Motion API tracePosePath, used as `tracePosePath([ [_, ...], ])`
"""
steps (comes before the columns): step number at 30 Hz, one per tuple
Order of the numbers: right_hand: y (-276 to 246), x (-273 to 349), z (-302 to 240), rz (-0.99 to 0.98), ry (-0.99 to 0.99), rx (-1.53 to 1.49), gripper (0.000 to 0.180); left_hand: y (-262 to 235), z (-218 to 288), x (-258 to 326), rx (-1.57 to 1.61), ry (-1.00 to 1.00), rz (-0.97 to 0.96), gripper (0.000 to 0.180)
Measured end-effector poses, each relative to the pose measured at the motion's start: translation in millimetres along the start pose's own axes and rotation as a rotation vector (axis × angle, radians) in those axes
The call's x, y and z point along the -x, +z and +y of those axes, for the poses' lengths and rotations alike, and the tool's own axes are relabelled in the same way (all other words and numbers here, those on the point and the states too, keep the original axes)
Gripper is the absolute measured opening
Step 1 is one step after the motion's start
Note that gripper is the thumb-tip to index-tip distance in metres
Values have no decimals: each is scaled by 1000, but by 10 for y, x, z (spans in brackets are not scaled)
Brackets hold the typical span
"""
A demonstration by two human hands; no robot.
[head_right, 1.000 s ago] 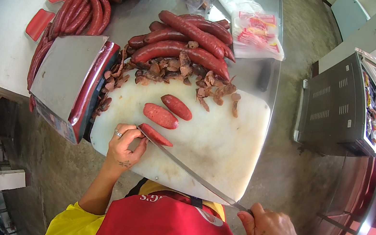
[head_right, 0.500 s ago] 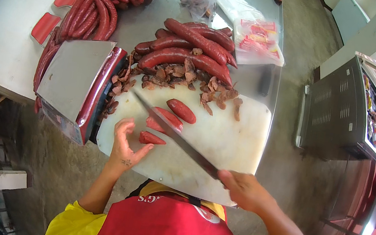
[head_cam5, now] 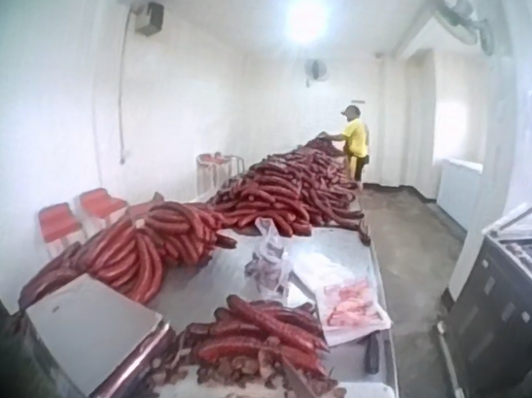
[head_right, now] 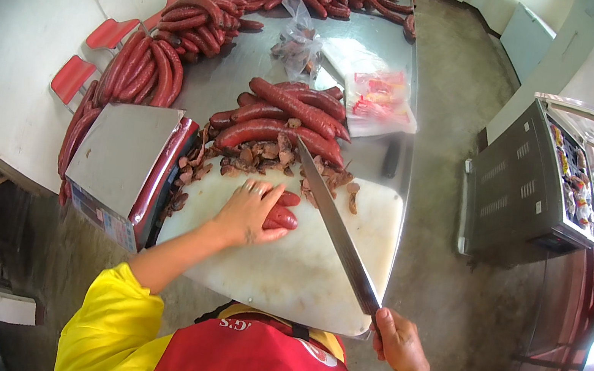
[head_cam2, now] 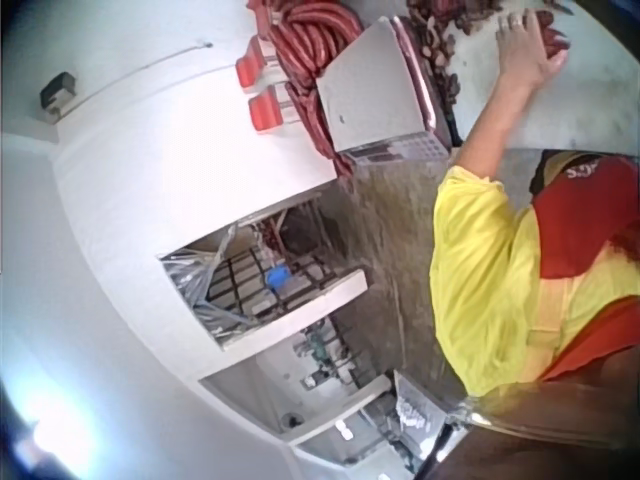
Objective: The person cuts long red sausages into smaller pieces on a white cutting board using a knife. The person places the cut pieces into clear plastic bags and sets the bags aside on a nearby freezer.
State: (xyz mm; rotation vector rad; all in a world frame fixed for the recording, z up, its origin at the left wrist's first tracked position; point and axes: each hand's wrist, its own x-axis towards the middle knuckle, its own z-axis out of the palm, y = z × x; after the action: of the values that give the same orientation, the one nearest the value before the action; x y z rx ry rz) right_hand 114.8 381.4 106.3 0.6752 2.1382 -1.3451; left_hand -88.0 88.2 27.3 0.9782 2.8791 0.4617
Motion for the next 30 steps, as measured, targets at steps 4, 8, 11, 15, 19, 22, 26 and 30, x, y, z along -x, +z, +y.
tracePosePath([
  [4, 47, 53, 27, -10, 76, -47, 57, 157, -39, 135, 18, -34, 118, 72],
  [8, -6, 74, 131, -104, 189, -123, 59, 196, -296, -4, 175, 16, 151, 71],
  [11, -82, 174, 296, -223, 317, -189, 59, 34, -467, -25, 505, -15, 63, 66],
  [15, -75, 307, 444, -289, 419, -183, 60, -142, -561, 11, 714, -106, -56, 67],
  [19, 131, 126, 351, -298, 446, -260, 61, 179, -358, 87, 80, 84, 235, 62],
  [22, 358, -174, 192, -351, 278, -235, 60, 455, -262, 89, 323, -29, 406, 59],
  [26, 475, -382, 61, -319, 187, -146, 60, 543, -170, 115, 364, -132, 562, 52],
  [30, 342, -279, 83, -307, 241, -135, 61, 404, -103, 188, 288, -97, 555, 54],
])
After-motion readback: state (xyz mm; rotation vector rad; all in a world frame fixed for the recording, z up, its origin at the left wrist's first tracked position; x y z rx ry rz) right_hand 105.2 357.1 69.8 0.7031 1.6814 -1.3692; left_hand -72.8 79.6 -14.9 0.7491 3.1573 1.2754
